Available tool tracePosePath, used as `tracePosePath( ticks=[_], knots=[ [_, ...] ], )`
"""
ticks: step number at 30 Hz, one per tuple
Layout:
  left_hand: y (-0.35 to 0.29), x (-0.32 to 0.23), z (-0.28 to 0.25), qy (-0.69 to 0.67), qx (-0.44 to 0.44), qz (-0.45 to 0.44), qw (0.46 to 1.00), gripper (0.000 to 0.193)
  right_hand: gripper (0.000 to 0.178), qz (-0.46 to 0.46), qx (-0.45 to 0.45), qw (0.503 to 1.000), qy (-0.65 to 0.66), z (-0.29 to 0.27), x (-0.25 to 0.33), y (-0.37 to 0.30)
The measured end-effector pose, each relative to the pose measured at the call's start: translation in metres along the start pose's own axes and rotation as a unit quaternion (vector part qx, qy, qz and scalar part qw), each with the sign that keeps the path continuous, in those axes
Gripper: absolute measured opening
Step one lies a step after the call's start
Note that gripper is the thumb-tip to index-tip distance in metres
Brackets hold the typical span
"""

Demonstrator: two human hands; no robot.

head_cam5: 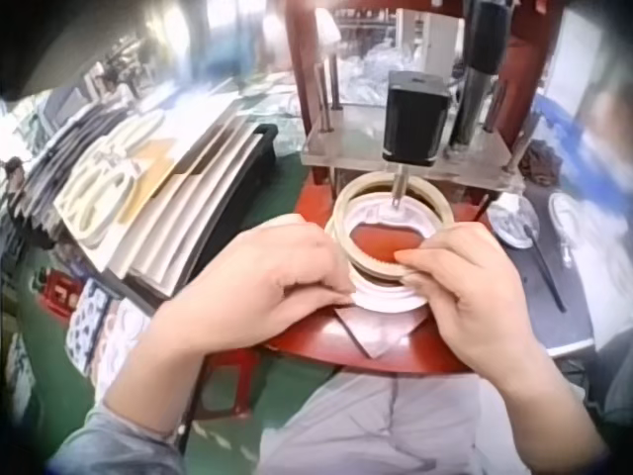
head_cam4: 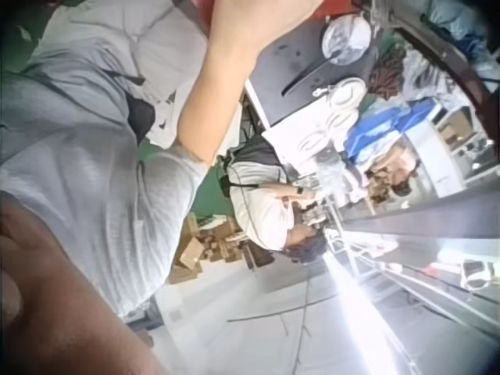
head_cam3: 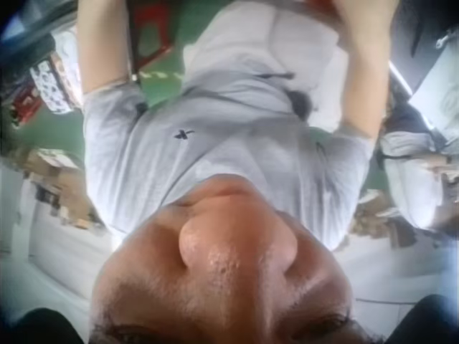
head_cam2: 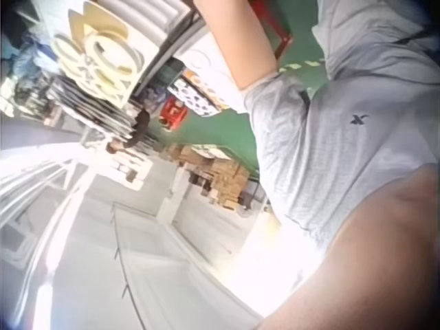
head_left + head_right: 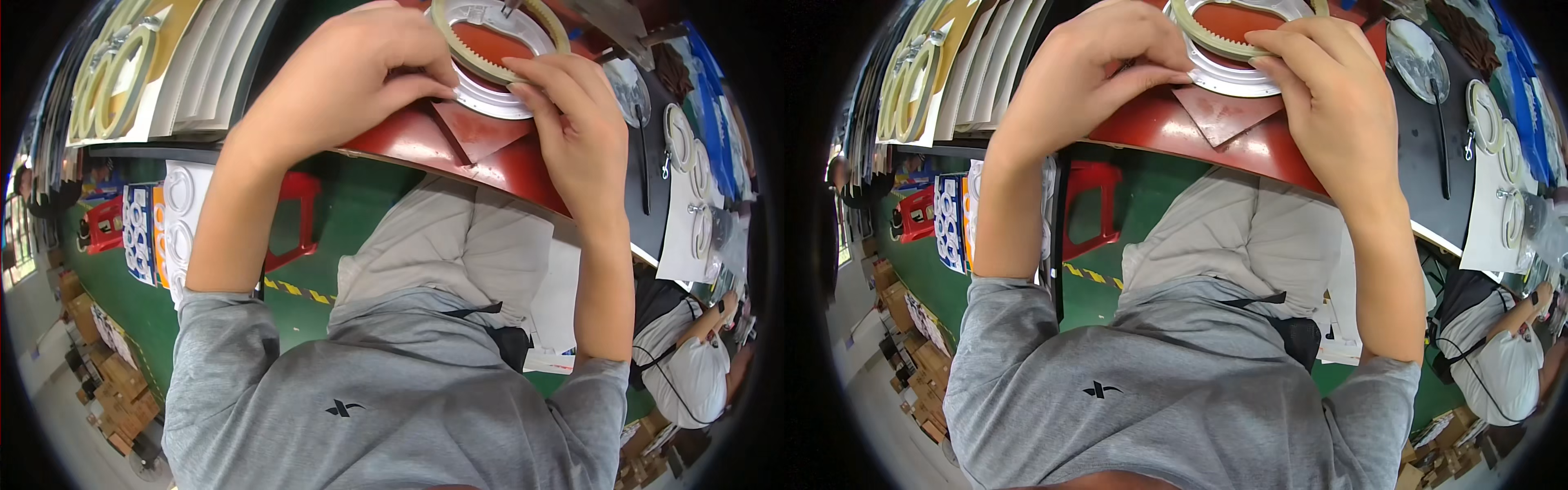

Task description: Assembling circular electronic components by applying adhesive with a brush and using a rotating jig.

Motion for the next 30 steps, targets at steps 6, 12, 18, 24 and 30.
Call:
tracePosePath(
  ticks=[6,12,18,24,30],
  knots=[
    [-0.024,-0.022,0.013,0.157,-0.026,-0.065,0.985,0.034,0.018,-0.029,0.013,0.999,-0.019,-0.001,-0.002,0.001],
    [-0.034,-0.016,0.020,0.081,-0.091,-0.089,0.989,0.033,0.022,-0.045,0.021,0.998,-0.037,-0.001,0.011,0.002],
    [-0.044,-0.016,0.029,0.073,-0.116,-0.088,0.987,0.038,0.022,-0.033,0.010,0.998,-0.057,0.002,0.023,0.000],
    [-0.053,-0.022,0.036,0.093,-0.142,-0.152,0.974,0.042,0.023,-0.014,-0.019,0.997,-0.067,0.008,0.029,-0.004],
    [-0.051,-0.022,0.030,0.040,-0.184,-0.188,0.964,0.034,0.020,-0.004,-0.023,0.997,-0.080,0.014,0.037,-0.004]
  ],
)
Point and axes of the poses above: each hand's wrist, its own y-axis towards the middle knuckle, its own z-axis out of the palm, x = y × z, the point moved 5 cm from there along y, towards the middle knuckle, and after that the axes turned 2 degrees about y, right-handed, at the moved point
